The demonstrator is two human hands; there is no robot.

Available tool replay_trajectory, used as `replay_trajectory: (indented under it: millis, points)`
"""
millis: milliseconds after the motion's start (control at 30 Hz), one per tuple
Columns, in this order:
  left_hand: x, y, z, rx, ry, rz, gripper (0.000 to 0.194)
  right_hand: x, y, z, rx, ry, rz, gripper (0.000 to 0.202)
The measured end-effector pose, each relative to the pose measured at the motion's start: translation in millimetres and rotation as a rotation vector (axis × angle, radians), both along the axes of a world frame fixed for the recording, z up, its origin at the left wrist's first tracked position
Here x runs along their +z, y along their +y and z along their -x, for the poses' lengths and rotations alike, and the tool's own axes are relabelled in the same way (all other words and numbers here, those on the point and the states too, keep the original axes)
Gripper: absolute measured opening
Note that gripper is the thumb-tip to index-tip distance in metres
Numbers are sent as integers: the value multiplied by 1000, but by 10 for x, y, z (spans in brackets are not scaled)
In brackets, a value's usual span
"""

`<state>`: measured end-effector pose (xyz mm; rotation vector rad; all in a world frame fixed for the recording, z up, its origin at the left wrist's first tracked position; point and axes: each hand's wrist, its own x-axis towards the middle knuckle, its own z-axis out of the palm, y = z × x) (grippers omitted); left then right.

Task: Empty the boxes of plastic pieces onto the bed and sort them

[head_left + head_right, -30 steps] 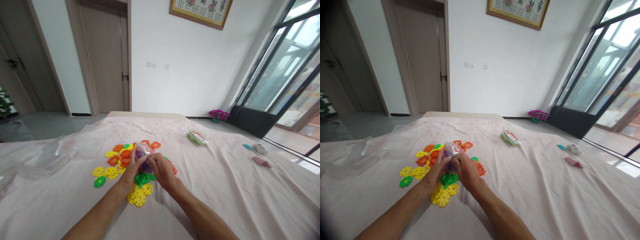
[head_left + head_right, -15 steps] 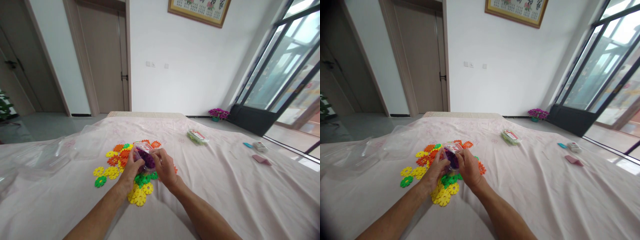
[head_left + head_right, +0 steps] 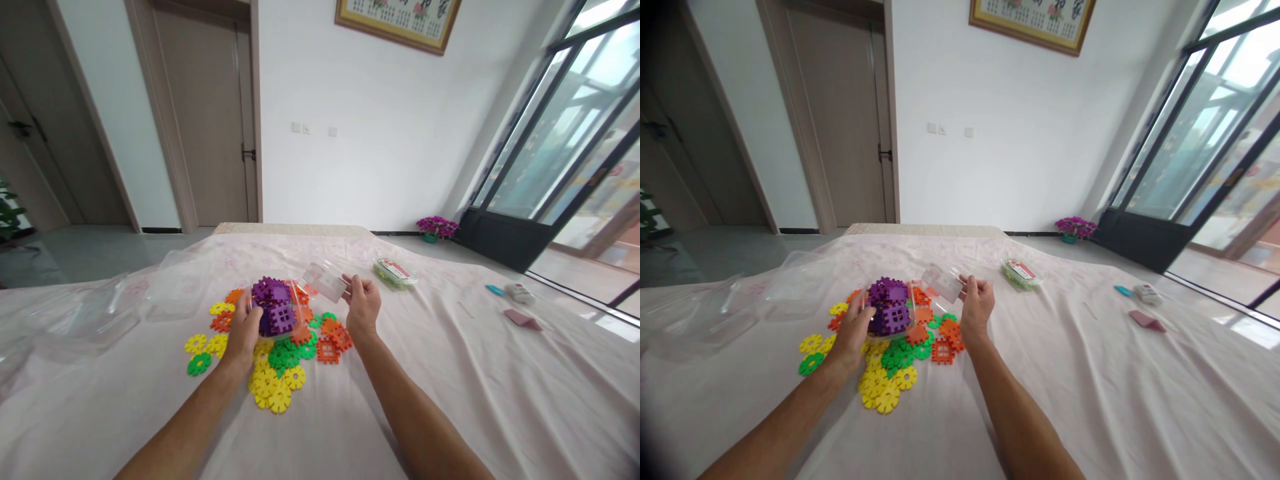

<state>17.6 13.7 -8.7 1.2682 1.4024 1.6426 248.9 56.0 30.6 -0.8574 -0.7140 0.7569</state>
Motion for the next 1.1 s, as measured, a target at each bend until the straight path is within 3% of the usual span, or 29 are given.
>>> replay_trajectory:
  millis: [100, 200, 300, 400, 600, 733, 867, 1000, 1100]
  points:
    - [208, -30, 113, 195, 249, -30, 62, -139, 55, 24, 46, 35, 54, 41]
    - [338, -103, 141, 313, 612, -237, 67, -239, 55, 91, 79, 9, 71, 41]
    - [327, -157, 101, 310, 892, -436, 68, -291, 34, 138, 83, -28, 77, 40]
    - [253, -181, 47, 281, 1077, -536, 69, -300, 7, 158, 70, -68, 64, 39]
    - [210, -159, 83, 316, 1150, -647, 71, -265, -47, 176, 42, -147, 6, 35]
    - [273, -116, 198, 407, 1012, -669, 72, -210, -60, 167, -9, -188, -23, 33]
    - [380, -75, 265, 461, 512, -496, 73, -74, -75, 151, 20, -32, -42, 35]
    - [426, 1, 267, 353, -114, -232, 71, 119, -145, 180, 124, 201, -52, 37]
    - [368, 58, 223, 227, -358, -95, 76, 223, -223, 235, 203, 308, -66, 36]
